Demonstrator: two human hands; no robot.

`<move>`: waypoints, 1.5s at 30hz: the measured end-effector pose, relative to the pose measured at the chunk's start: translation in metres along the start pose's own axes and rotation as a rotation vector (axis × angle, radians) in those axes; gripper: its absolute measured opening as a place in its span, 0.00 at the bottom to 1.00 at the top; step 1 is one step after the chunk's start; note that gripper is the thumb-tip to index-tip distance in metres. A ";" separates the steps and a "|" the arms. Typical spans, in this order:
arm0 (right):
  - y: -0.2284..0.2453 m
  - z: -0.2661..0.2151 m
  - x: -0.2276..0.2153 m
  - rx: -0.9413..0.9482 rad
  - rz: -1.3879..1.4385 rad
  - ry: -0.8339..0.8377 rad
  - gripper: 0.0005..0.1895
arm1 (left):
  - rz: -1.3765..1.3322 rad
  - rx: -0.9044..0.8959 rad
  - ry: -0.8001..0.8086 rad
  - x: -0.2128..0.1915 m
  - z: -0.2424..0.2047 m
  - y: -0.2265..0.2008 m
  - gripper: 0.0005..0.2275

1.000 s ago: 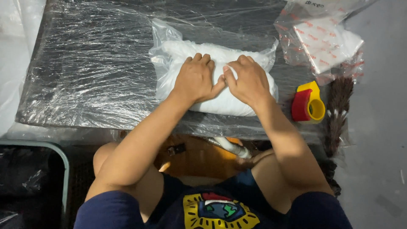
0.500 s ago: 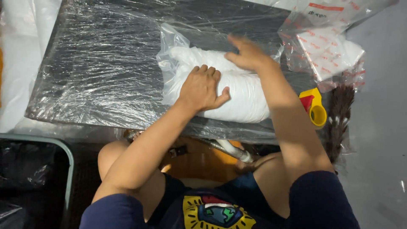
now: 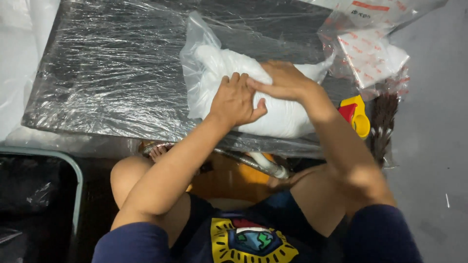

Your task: Packaging a soft white item into a clear plastic bag, sealing it with tape, and then placing it into a black plastic mailer.

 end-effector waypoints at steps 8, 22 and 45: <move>0.026 -0.041 0.030 -0.045 -0.292 0.097 0.83 | -0.043 0.140 -0.201 -0.008 -0.023 -0.001 0.27; 0.042 -0.075 0.062 -0.362 -0.537 -0.471 0.58 | 0.383 0.459 0.000 -0.081 -0.009 -0.008 0.64; -0.039 -0.072 0.088 -0.239 -0.592 -0.644 0.75 | 0.114 0.272 -0.028 -0.032 -0.005 -0.031 0.49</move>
Point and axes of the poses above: each hand's wrist, its own z-axis towards the middle knuckle, its own x-axis out of the palm, y = z × x, the point moved 2 cm from there along z, towards the middle knuckle, and after that the axes turned 9 degrees about -x, right-handed, at the moved point
